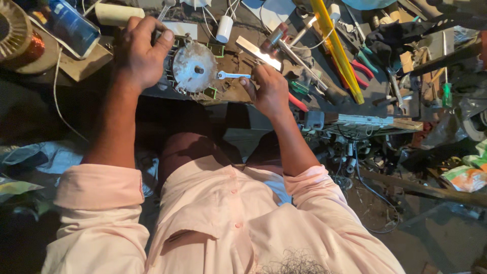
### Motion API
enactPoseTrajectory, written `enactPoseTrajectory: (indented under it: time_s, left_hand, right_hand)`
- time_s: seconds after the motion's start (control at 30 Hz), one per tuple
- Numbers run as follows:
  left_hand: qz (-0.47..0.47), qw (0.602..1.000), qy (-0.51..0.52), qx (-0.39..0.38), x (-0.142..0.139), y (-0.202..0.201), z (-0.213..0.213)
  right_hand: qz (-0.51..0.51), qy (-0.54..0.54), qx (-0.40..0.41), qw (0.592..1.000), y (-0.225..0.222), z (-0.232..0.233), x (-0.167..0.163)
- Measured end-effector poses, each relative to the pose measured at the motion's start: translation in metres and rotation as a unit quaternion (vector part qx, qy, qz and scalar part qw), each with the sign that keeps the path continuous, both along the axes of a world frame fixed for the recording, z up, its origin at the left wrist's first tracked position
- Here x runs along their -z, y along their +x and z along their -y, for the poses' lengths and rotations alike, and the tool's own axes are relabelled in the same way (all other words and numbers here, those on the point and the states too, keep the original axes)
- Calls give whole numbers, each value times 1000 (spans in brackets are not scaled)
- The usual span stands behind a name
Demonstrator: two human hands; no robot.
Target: The person works on an electric motor at a cluttered workbench. They hold and turn the motor housing, unscrew components with a screwdriver, use a wrench on fasteners, and tap parts with a hammer while repositioning the motor and reaching for tools among the bench clutter.
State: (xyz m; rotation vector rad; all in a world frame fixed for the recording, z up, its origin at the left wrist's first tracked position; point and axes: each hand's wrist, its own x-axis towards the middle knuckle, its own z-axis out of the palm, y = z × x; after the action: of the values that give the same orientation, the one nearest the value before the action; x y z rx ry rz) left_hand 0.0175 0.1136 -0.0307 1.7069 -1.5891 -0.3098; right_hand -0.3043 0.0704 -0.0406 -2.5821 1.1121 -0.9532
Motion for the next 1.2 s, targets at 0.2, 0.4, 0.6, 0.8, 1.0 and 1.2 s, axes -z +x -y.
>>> enactPoseTrajectory:
  time_s: [0.2,0.4,0.6,0.8,1.0,1.2]
  left_hand:
    - [-20,1000,-9,8,3,0,0]
    - [23,1000,-6,-3,-4,-5,0]
    - [42,999,10,6,-12,-13,0]
    - [56,997,-26,35,-13,-17,-3]
    - [4,998,-2,56,-15,-18,-4]
    - [79,996,-6,32,-22,-24,-4]
  right_hand:
    - [20,12,21,999,2,-15,3]
    - [12,33,51,998,-1,-32,9]
    - [17,74,85,994,-3,-46,17]
    - [30,95,84,991,-9,-51,20]
    - [42,114,80,989,-8,-56,22]
    - [23,129,89,987,-8,-60,26]
